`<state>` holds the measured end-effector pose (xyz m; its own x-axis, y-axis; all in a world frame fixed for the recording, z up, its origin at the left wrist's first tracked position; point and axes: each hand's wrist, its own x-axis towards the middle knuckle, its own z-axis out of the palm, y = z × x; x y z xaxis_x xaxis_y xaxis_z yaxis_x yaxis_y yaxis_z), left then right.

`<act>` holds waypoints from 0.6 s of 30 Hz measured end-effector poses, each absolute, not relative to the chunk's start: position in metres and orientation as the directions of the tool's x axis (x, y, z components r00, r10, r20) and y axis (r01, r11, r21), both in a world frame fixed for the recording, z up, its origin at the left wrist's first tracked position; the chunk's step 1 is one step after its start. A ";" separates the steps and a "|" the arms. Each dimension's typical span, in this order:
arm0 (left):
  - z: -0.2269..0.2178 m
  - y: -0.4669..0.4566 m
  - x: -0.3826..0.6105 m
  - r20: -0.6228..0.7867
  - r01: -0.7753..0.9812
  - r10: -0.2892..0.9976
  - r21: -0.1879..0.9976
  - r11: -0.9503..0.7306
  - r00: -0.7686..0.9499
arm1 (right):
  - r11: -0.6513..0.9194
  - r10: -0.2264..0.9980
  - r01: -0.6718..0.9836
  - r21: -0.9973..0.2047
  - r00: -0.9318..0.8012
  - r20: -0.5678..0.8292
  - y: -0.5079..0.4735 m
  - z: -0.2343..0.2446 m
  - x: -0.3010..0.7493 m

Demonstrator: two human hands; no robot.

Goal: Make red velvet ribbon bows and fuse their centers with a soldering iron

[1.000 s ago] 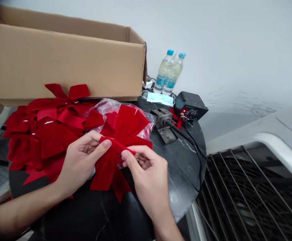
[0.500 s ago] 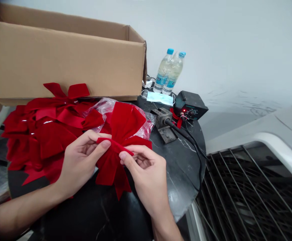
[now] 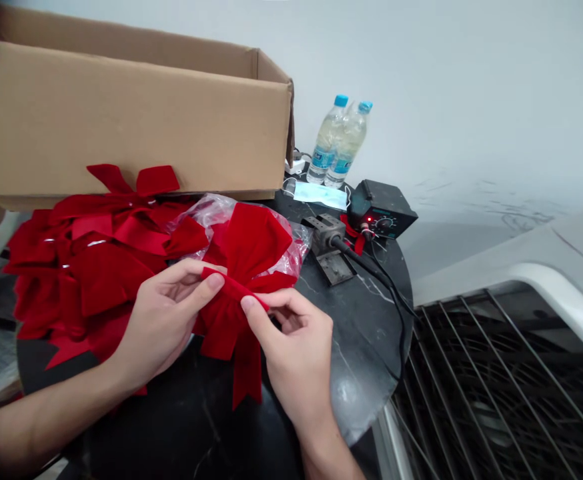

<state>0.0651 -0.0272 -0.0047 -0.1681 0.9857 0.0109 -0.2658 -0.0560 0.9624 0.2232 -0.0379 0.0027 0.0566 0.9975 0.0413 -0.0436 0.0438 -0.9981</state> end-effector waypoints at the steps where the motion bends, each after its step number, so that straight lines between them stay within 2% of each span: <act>1: -0.005 -0.027 0.065 -0.009 -0.268 0.986 0.963 -0.037 -0.168 | 0.043 0.997 -0.049 -0.998 0.064 0.040 -0.037 0.001 0.223; 5: -0.004 -0.029 0.064 -0.051 -0.245 0.982 0.969 0.005 -0.182 | 0.020 0.997 -0.091 -0.996 0.072 0.014 -0.035 -0.005 0.224; 11: -0.006 -0.027 0.062 -0.012 -0.238 0.985 0.971 -0.029 -0.170 | 0.014 0.999 -0.150 -0.989 0.052 0.007 -0.033 -0.011 0.226; 18: -0.002 -0.027 0.061 -0.090 -0.390 0.995 0.918 0.065 -0.045 | 0.115 0.992 -0.048 -0.992 0.060 0.112 -0.036 -0.005 0.227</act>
